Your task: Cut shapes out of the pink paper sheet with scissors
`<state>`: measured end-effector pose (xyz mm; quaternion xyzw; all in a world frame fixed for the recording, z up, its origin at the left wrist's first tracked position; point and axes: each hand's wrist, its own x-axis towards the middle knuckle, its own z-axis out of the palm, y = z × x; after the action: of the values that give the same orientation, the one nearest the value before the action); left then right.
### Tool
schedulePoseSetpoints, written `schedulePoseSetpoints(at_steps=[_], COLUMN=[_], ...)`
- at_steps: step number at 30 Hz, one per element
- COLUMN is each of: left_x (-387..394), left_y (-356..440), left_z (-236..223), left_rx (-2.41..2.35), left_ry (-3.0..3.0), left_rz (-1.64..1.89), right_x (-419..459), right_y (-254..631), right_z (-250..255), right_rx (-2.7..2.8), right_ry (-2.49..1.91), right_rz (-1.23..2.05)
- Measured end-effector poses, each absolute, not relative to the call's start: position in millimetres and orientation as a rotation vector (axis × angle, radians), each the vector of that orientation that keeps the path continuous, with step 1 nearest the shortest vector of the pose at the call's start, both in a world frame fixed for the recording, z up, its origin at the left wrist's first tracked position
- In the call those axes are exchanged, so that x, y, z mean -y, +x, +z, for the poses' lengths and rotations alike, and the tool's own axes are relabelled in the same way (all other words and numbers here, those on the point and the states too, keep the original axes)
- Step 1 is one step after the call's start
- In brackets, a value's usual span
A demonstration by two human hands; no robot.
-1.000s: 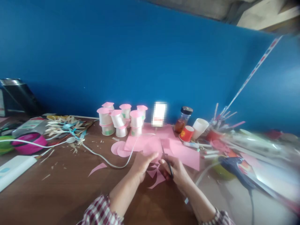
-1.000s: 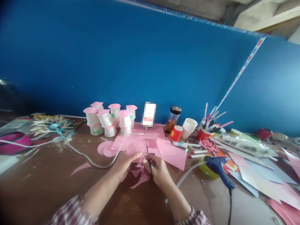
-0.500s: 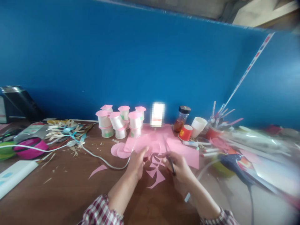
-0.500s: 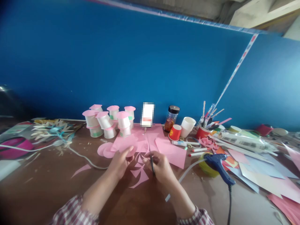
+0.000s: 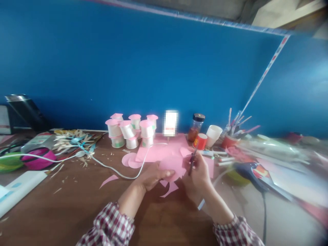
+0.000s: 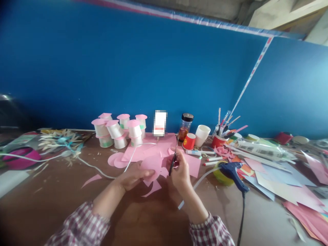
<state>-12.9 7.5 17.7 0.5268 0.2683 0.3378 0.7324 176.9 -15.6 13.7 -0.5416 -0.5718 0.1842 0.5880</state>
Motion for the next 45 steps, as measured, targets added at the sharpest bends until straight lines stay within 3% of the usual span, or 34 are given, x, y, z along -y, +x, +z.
schedulePoseSetpoints(at_steps=[10, 16, 22, 32, 45], left_x=[-21, -23, -17, -19, -12], left_y=[-16, -12, -7, 6, 10], left_z=[6, 0, 4, -2, 4], left_rx=[-0.795, -0.775, -0.800, -0.830, -0.852], left_ry=[1.058, 0.977, 0.932, 0.606, 0.387], left_rz=[0.823, 1.007, 1.104, 1.174, 1.252], right_x=[4, 6, 9, 19, 33], right_y=[209, 211, 202, 168, 140], right_z=[22, 15, 20, 16, 6], right_rx=[0.854, 1.361, 1.381, 1.401, 1.486], right_ry=[-1.345, -1.736, -1.875, -1.422, -1.344], right_rz=[0.331, 0.282, 0.071, 0.689, 0.821])
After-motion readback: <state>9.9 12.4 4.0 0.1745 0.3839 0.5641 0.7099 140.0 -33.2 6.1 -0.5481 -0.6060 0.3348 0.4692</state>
